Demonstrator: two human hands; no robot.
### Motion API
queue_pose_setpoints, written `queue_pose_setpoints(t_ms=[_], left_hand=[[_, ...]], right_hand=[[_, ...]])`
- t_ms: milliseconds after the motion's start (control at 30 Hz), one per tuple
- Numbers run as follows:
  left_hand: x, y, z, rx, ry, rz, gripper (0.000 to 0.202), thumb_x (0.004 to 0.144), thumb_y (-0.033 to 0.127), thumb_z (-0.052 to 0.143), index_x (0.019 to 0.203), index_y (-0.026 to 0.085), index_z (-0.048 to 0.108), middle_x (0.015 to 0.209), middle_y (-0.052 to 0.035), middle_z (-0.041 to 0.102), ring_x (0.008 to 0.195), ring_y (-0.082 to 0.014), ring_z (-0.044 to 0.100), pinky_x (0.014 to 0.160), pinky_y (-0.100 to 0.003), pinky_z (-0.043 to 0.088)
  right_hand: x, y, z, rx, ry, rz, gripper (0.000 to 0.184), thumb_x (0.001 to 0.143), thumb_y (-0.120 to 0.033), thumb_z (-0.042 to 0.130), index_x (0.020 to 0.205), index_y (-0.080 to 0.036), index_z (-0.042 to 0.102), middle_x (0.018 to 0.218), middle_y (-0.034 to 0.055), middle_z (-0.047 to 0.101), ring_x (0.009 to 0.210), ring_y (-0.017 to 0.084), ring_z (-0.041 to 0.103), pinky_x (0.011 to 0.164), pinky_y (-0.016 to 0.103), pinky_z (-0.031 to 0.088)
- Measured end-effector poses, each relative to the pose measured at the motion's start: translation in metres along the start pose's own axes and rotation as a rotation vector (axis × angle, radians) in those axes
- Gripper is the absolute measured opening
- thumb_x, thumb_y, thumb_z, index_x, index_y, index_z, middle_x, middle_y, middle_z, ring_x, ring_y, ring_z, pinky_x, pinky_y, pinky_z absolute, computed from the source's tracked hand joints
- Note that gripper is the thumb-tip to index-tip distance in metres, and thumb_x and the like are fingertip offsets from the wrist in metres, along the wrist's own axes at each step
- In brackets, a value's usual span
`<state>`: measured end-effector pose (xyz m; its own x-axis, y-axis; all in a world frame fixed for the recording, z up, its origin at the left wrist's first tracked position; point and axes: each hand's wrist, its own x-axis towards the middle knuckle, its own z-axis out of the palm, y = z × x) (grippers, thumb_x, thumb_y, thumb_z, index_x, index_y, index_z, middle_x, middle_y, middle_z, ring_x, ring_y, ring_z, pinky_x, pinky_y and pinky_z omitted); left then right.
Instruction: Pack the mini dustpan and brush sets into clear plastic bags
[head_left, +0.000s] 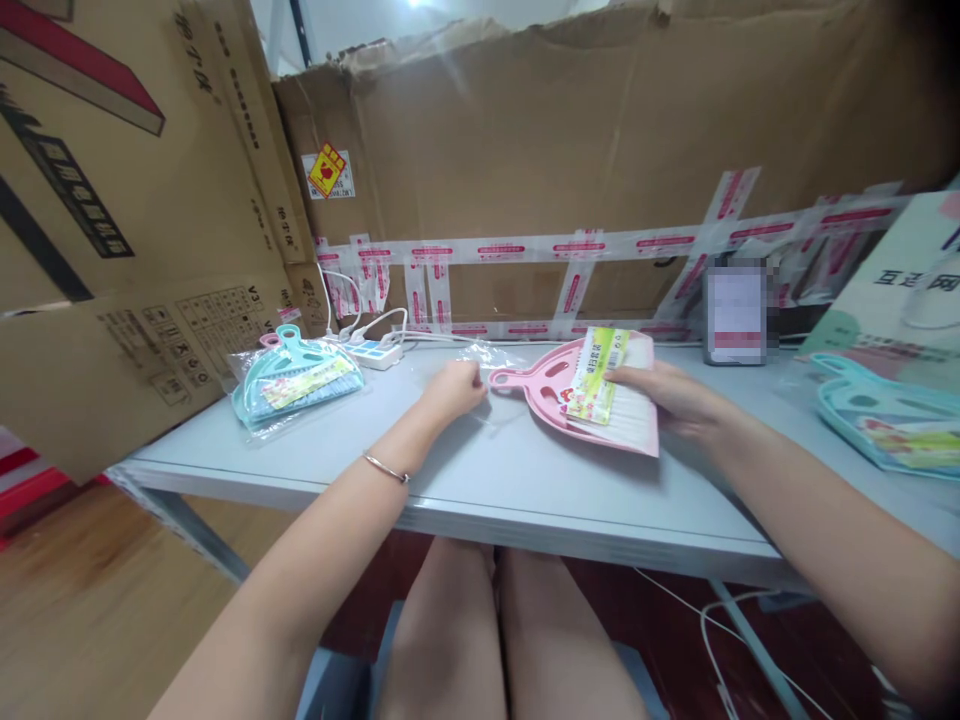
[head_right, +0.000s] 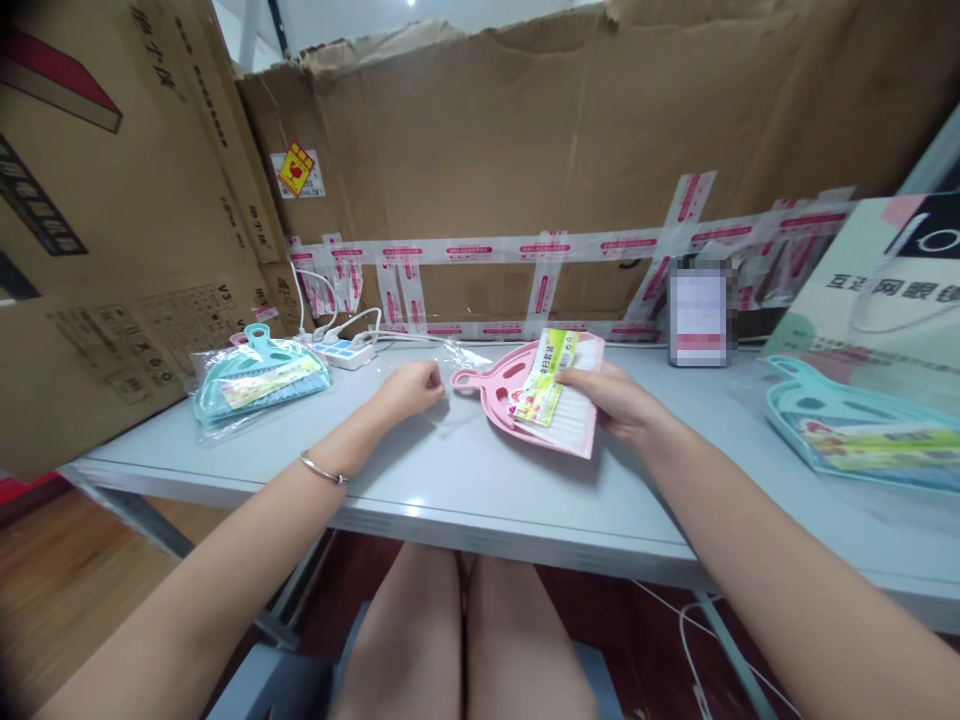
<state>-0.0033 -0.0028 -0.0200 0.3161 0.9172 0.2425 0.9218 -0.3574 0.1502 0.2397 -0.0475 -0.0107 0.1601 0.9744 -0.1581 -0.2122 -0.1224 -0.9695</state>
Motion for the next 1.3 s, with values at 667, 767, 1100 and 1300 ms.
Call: queue_pose_setpoints(t_ms=[667, 767, 1100, 1300], left_hand=[[-0.005, 0.015, -0.010, -0.066, 0.168, 0.098, 0.013, 0.082, 0.019, 0.044, 0.083, 0.018, 0.057, 0.086, -0.0068, 0.064, 0.078, -0.0175, 0.057, 0.066, -0.027, 0.041], [-0.008, 0.023, -0.010, -0.070, 0.191, 0.265, 0.013, 0.085, 0.020, 0.043, 0.081, 0.017, 0.055, 0.088, -0.0065, 0.063, 0.077, -0.0151, 0.055, 0.066, -0.026, 0.040], [-0.012, 0.035, -0.007, 0.059, 0.302, 0.352, 0.024, 0.092, 0.022, 0.033, 0.090, 0.015, 0.056, 0.091, -0.0080, 0.061, 0.079, -0.0155, 0.057, 0.063, -0.026, 0.039], [-0.017, 0.044, -0.009, 0.110, 0.211, 0.559, 0.028, 0.093, 0.026, 0.032, 0.092, 0.015, 0.057, 0.093, -0.0099, 0.062, 0.082, -0.0179, 0.058, 0.062, -0.028, 0.040]], right_hand=[[-0.001, 0.012, 0.016, 0.103, -0.054, 0.039, 0.023, 0.078, 0.002, 0.052, 0.094, -0.010, 0.064, 0.078, 0.0092, 0.073, 0.065, 0.018, 0.069, 0.066, 0.031, 0.059], [0.004, 0.014, 0.017, 0.177, -0.014, 0.008, 0.024, 0.078, 0.002, 0.052, 0.095, -0.010, 0.063, 0.082, 0.0086, 0.073, 0.070, 0.018, 0.069, 0.070, 0.030, 0.059], [0.001, 0.021, 0.025, 0.148, -0.205, 0.055, 0.024, 0.077, 0.001, 0.055, 0.098, -0.007, 0.063, 0.088, 0.0123, 0.072, 0.074, 0.019, 0.070, 0.068, 0.028, 0.059], [0.003, 0.025, 0.030, 0.256, -0.145, -0.001, 0.025, 0.079, 0.001, 0.052, 0.098, -0.011, 0.063, 0.081, 0.0065, 0.072, 0.067, 0.015, 0.068, 0.067, 0.026, 0.059]])
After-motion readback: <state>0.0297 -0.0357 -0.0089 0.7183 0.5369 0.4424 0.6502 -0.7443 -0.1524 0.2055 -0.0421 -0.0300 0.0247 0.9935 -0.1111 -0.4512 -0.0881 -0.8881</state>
